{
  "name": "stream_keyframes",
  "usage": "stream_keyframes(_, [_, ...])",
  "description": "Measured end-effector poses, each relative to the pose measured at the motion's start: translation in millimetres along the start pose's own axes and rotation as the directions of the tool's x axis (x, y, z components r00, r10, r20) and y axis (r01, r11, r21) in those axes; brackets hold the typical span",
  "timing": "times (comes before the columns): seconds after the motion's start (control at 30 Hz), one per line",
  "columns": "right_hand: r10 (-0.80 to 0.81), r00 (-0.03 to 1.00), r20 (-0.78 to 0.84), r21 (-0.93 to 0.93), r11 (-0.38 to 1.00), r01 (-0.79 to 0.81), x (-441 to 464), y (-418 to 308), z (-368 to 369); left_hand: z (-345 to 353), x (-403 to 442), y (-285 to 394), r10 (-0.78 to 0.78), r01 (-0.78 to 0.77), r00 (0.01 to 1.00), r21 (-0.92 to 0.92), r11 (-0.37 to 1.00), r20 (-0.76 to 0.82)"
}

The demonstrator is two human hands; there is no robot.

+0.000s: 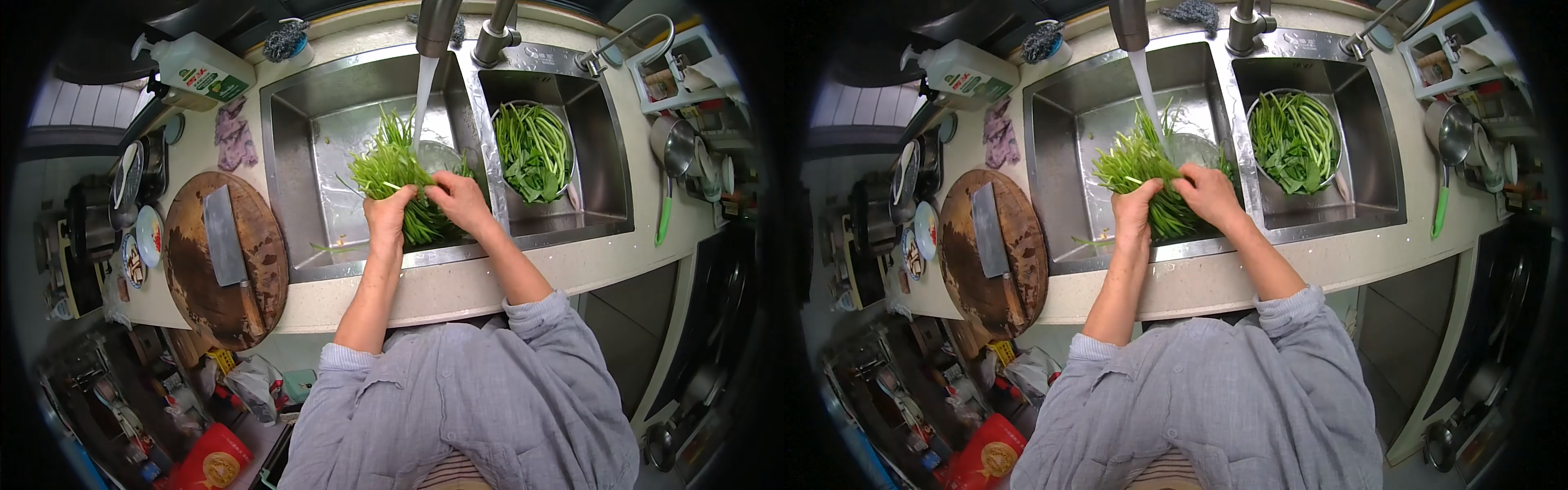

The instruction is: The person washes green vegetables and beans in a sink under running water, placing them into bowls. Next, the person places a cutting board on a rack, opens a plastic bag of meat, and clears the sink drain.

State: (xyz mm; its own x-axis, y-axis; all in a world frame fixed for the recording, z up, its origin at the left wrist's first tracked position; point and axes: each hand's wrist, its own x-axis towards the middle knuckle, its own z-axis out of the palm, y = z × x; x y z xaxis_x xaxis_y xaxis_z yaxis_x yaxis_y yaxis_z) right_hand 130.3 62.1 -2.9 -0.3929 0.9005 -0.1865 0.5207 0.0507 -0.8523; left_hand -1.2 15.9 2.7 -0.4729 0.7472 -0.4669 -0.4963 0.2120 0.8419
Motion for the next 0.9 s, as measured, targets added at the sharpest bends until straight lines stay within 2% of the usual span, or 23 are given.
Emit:
stream_keyframes(0.07, [-0.007, 0.996, -0.085, 0.015, 1.0, 0.008, 4, 11, -1, -11, 4, -2, -0.019, 0.018, 0.998, 0.016, 1.0, 0.058])
stream_keyframes(0.13, [0.049, 0.98, -0.192, 0.092, 0.995, -0.032, 8, 16, 1, -16, 7, -6, -0.046, 0.046, 0.998, -0.004, 0.999, 0.047])
stream_keyframes(0.23, [0.046, 0.988, -0.145, 0.149, 0.989, -0.024, 15, 26, 10, -18, 8, -7, -0.079, 0.08, 0.996, -0.021, 0.997, 0.034])
stream_keyframes(0.33, [-0.051, 0.996, -0.079, 0.359, 0.93, 0.076, 11, 14, 17, -18, 9, -7, -0.085, 0.086, 0.996, -0.045, 0.995, 0.029])
stream_keyframes(0.37, [-0.068, 0.991, -0.114, 0.385, 0.917, 0.108, 13, 18, 22, -19, 10, -7, -0.1, 0.102, 0.994, -0.055, 0.993, 0.035])
stream_keyframes(0.47, [0.035, 0.999, 0.005, 0.401, 0.915, -0.034, 17, 23, 21, -19, 10, -8, -0.109, 0.113, 0.992, -0.074, 0.991, 0.055])
stream_keyframes(0.6, [-0.087, 0.992, -0.094, 0.325, 0.939, 0.113, 14, 19, 28, -13, 9, -7, -0.062, 0.085, 0.985, -0.136, 0.987, 0.163])
stream_keyframes(0.7, [-0.163, 0.98, -0.113, 0.293, 0.937, 0.189, 12, 18, 30, -7, 6, -3, -0.037, 0.051, 0.982, -0.071, 0.996, 0.186])
stream_keyframes(0.8, [-0.219, 0.97, -0.108, 0.267, 0.933, 0.24, 11, 16, 29, -5, 6, -3, -0.059, 0.061, 0.996, -0.027, 0.998, 0.069])
stream_keyframes(0.9, [-0.222, 0.975, 0.014, 0.21, 0.954, 0.215, 12, 8, 13, -4, 7, -7, -0.052, 0.052, 0.999, -0.062, 0.997, -0.012])
